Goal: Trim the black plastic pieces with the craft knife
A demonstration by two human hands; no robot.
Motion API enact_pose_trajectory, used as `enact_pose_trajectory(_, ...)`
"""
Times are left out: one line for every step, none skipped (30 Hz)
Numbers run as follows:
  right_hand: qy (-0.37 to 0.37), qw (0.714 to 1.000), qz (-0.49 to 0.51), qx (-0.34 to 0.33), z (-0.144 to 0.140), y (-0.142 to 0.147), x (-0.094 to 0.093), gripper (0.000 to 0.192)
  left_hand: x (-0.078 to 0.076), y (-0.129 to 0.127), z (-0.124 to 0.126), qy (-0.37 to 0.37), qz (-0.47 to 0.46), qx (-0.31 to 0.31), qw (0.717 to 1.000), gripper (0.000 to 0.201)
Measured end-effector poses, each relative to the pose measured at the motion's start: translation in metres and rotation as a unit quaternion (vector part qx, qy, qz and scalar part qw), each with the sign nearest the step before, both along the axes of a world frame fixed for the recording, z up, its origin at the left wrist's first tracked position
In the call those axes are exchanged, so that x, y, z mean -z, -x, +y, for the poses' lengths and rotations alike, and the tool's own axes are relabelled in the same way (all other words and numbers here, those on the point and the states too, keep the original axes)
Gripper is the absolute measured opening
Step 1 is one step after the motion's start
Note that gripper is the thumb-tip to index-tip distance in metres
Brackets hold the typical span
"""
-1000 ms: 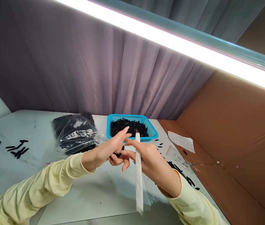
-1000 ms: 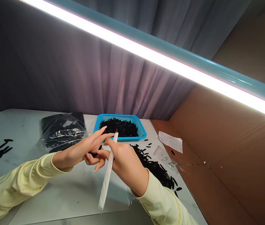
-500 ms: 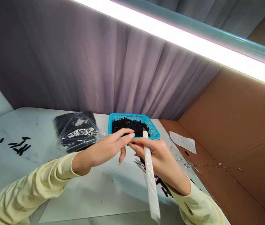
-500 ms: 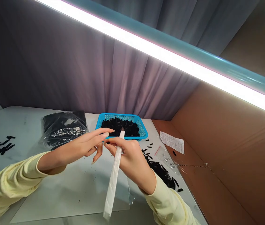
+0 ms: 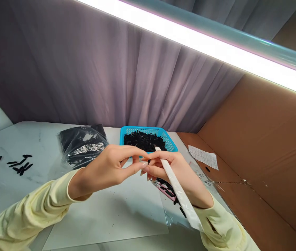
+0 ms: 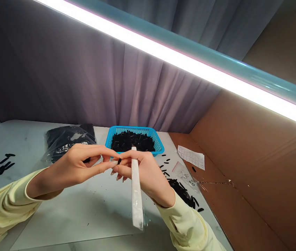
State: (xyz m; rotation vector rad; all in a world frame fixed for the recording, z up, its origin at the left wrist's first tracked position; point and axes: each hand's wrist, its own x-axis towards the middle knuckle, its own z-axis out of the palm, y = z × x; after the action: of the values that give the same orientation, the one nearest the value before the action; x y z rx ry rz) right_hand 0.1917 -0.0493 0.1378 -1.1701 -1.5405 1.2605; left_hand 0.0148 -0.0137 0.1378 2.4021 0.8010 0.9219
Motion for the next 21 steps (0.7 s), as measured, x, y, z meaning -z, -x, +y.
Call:
enact_pose_trajectory(-0.001, 1.000, -0.001, 0.000, 0.000, 0.000, 0.001, 0.023, -0.001, 0.000, 0.001, 0.013, 0.003, 0.004, 1.000, 0.021)
enact_pose_trajectory(-0.002, 1.000, -0.004, -0.001, -0.001, 0.000, 0.001, 0.023, -0.001, 0.000, 0.001, 0.026, 0.007, 0.008, 1.000, 0.021)
enact_pose_trajectory(-0.003, 1.000, -0.010, -0.004, -0.001, 0.000, 0.002, 0.022, -0.002, 0.000, 0.001, 0.038, 0.012, 0.014, 0.999, 0.020)
enact_pose_trajectory(-0.004, 1.000, -0.019, -0.008, -0.002, 0.000, 0.002, 0.021, -0.003, 0.000, 0.001, 0.050, 0.018, 0.020, 0.998, 0.019)
enact_pose_trajectory(-0.005, 1.000, -0.028, -0.013, -0.002, 0.000, 0.002, 0.019, -0.005, 0.000, 0.001, 0.061, 0.025, 0.025, 0.998, 0.018)
enact_pose_trajectory(-0.004, 0.999, -0.033, -0.017, -0.002, 0.000, 0.002, 0.019, -0.006, 0.000, 0.001, 0.075, 0.031, 0.027, 0.996, 0.018)
enact_pose_trajectory(-0.002, 0.999, -0.035, -0.019, -0.003, -0.001, 0.002, 0.020, -0.007, 0.000, 0.001, 0.090, 0.036, 0.025, 0.995, 0.017)
enact_pose_trajectory(0.002, 0.999, -0.031, -0.018, -0.003, -0.001, 0.001, 0.023, -0.008, 0.000, 0.001, 0.108, 0.038, 0.017, 0.993, 0.017)
enact_pose_trajectory(0.005, 1.000, -0.024, -0.015, -0.003, -0.002, 0.000, 0.027, -0.008, 0.001, 0.000, 0.128, 0.040, 0.006, 0.991, 0.017)
enact_pose_trajectory(0.008, 1.000, -0.013, -0.007, -0.004, -0.002, -0.002, 0.030, -0.009, 0.001, 0.000, 0.147, 0.040, -0.006, 0.988, 0.016)
enact_pose_trajectory(0.010, 1.000, -0.004, 0.002, -0.005, -0.003, -0.003, 0.032, -0.010, 0.002, 0.000, 0.162, 0.039, -0.015, 0.986, 0.016)
enact_pose_trajectory(0.010, 1.000, 0.004, 0.011, -0.005, -0.003, -0.005, 0.032, -0.010, 0.002, 0.000, 0.173, 0.037, -0.023, 0.984, 0.015)
enact_pose_trajectory(0.010, 1.000, 0.011, 0.019, -0.006, -0.004, -0.006, 0.031, -0.011, 0.003, 0.000, 0.180, 0.036, -0.028, 0.983, 0.015)
enact_pose_trajectory(0.011, 0.999, 0.019, 0.023, -0.007, -0.005, -0.007, 0.029, -0.011, 0.004, 0.000, 0.184, 0.035, -0.031, 0.982, 0.016)
enact_pose_trajectory(0.012, 0.999, 0.029, 0.023, -0.008, -0.005, -0.008, 0.028, -0.012, 0.004, -0.001, 0.187, 0.033, -0.033, 0.981, 0.016)
enact_pose_trajectory(0.014, 0.999, 0.040, 0.020, -0.009, -0.006, -0.008, 0.027, -0.013, 0.004, -0.001, 0.188, 0.030, -0.035, 0.981, 0.017)
enact_pose_trajectory(0.014, 0.998, 0.051, 0.018, -0.009, -0.007, -0.008, 0.027, -0.013, 0.004, -0.001, 0.189, 0.031, -0.036, 0.981, 0.018)
enact_pose_trajectory(0.014, 0.998, 0.061, 0.017, -0.010, -0.007, -0.007, 0.027, -0.014, 0.004, -0.002, 0.188, 0.034, -0.035, 0.981, 0.019)
enact_pose_trajectory(0.012, 0.998, 0.067, 0.016, -0.010, -0.007, -0.007, 0.027, -0.015, 0.005, -0.002, 0.185, 0.038, -0.034, 0.981, 0.020)
enact_pose_trajectory(0.010, 0.997, 0.071, 0.016, -0.010, -0.008, -0.007, 0.027, -0.015, 0.005, -0.002, 0.180, 0.042, -0.032, 0.982, 0.020)
enact_pose_trajectory(0.009, 0.997, 0.072, 0.017, -0.009, -0.008, -0.006, 0.027, -0.016, 0.005, -0.002, 0.173, 0.045, -0.028, 0.983, 0.021)
